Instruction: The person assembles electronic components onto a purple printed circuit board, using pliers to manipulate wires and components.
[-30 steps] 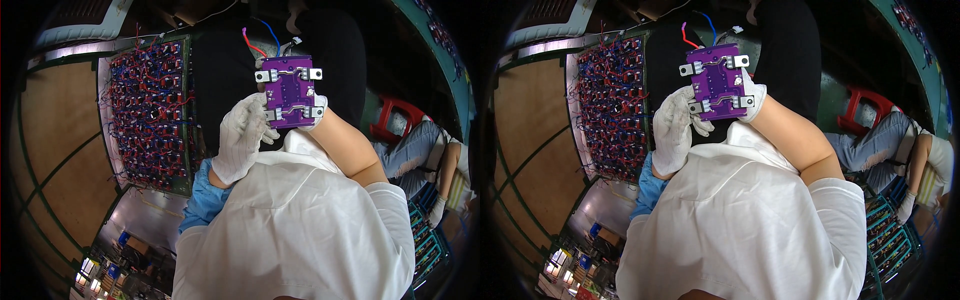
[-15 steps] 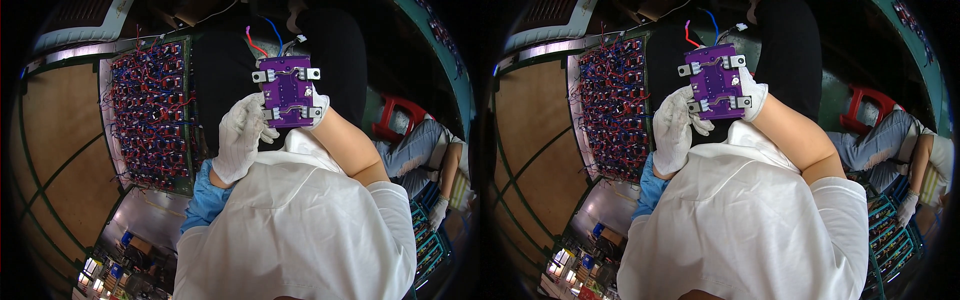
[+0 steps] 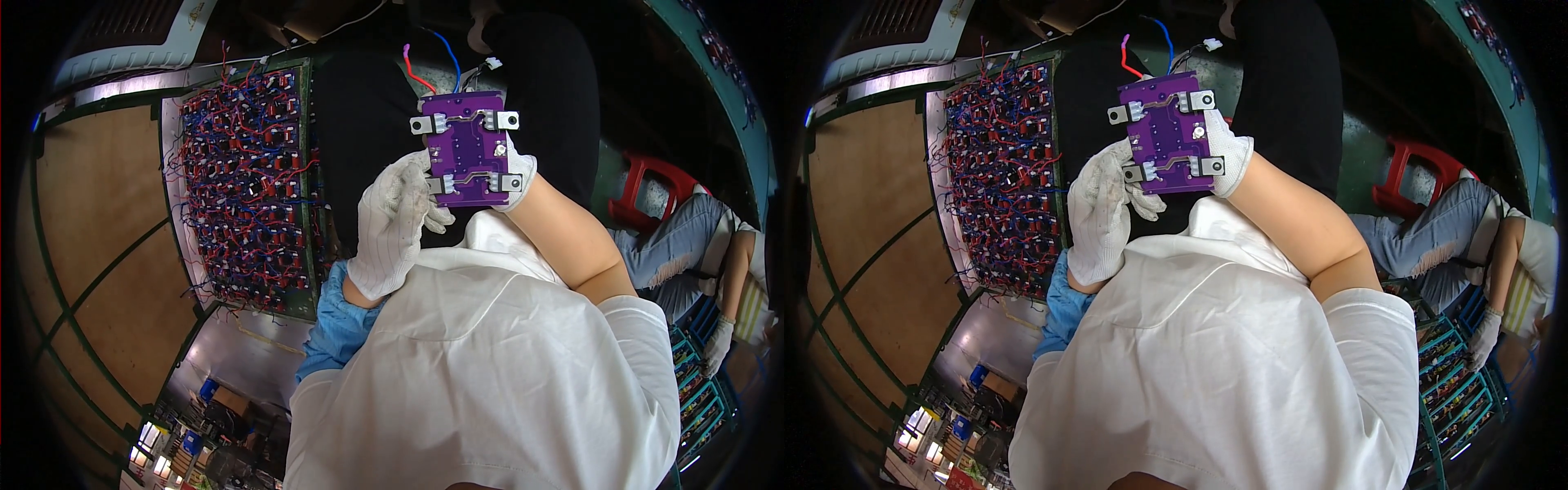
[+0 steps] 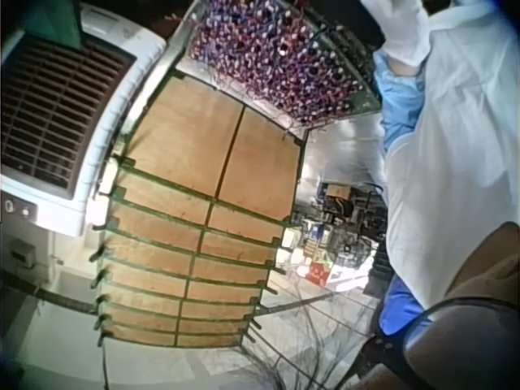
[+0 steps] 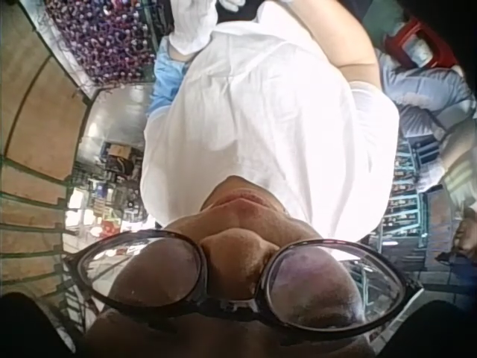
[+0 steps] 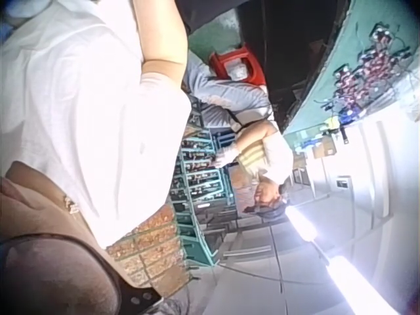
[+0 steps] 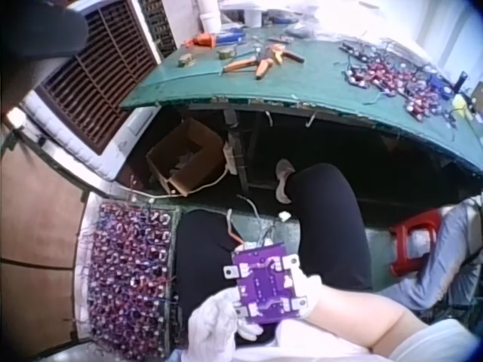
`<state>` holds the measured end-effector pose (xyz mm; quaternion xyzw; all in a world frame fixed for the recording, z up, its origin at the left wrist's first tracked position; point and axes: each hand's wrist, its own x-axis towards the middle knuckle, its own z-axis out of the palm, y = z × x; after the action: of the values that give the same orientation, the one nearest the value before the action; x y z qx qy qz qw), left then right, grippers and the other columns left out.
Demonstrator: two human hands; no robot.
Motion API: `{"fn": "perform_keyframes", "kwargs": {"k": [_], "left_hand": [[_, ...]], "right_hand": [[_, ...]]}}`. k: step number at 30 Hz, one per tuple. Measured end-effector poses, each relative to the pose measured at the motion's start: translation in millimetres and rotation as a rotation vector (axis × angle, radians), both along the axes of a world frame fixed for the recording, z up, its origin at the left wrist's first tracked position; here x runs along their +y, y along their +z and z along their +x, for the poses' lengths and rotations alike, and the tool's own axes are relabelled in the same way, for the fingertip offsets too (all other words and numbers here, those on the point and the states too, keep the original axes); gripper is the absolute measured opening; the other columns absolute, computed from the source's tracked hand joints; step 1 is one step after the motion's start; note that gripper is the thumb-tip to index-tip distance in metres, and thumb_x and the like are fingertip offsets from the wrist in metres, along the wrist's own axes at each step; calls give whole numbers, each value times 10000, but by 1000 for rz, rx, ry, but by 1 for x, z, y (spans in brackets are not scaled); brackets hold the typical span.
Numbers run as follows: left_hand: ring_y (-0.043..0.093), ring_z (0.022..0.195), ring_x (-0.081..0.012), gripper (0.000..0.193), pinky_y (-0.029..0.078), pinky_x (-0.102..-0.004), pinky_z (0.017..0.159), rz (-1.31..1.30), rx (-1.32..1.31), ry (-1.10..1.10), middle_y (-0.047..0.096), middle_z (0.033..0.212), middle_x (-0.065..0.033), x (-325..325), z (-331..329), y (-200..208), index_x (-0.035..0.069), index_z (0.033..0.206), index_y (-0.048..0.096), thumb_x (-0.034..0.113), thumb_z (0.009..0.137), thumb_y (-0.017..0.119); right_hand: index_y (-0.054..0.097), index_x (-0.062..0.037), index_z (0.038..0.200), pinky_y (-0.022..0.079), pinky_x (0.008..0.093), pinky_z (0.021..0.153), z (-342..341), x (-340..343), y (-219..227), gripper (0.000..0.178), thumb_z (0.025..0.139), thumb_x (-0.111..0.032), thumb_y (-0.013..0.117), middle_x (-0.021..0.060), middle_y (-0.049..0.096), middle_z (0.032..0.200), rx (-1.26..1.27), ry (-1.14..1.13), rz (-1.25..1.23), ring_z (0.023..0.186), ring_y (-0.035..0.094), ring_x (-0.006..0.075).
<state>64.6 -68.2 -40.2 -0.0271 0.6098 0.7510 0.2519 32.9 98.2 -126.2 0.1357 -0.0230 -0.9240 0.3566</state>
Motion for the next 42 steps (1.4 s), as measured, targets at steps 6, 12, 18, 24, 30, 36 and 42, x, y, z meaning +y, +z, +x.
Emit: {"fn": "perform_keyframes", "kwargs": {"k": [6,12,18,24,30,36,42], "left_hand": [[623,657,-133,429,518,-223,549,-17,-18,-3,621,872,-127,-1,0,-1,-72,1190,454,288,960,414],[617,648,-131,425,516,-226,549,-29,-15,5,618,856,-121,0,-1,-2,-71,1186,459,288,962,412],[601,750,-121,509,505,-224,627,-85,48,23,590,951,-121,3,-13,-4,-68,1259,384,291,920,508],[383,1231,-275,971,375,-356,987,-192,222,-97,374,1318,-228,0,-12,-15,21,1431,38,359,794,689],[346,1279,-324,652,340,-381,1020,-223,273,142,306,1382,-260,-12,-26,-20,19,1419,168,127,892,536],[383,1251,-323,622,406,-373,961,-405,323,137,312,1375,-269,-20,-24,-36,5,1399,218,169,897,546],[486,1142,-227,615,477,-251,815,-385,394,97,385,1328,-220,-18,-21,-41,22,1417,175,117,907,506]], "right_hand": [[585,-77,1027,565,295,565,0,-3,5,279,904,-313,502,73,637,902,-19,-26,116,725,659,176],[579,-72,1045,569,305,573,0,-2,2,290,904,-314,503,75,633,920,-34,-30,165,740,659,179],[570,-34,1014,545,310,568,-8,-19,42,293,916,-292,472,109,630,897,104,-275,1033,708,640,203],[535,33,818,426,277,511,-4,-34,50,178,839,-124,617,75,560,640,674,-426,1744,548,516,128],[521,-44,836,456,344,489,1,-28,60,245,707,-108,719,115,580,631,984,-348,1955,588,614,276],[524,-71,801,438,335,464,1,-27,58,186,734,-120,690,82,528,569,1303,-534,2091,515,545,270],[536,-79,790,447,360,483,1,-27,62,214,642,-101,688,93,571,611,1198,-369,2135,558,578,283]]}}
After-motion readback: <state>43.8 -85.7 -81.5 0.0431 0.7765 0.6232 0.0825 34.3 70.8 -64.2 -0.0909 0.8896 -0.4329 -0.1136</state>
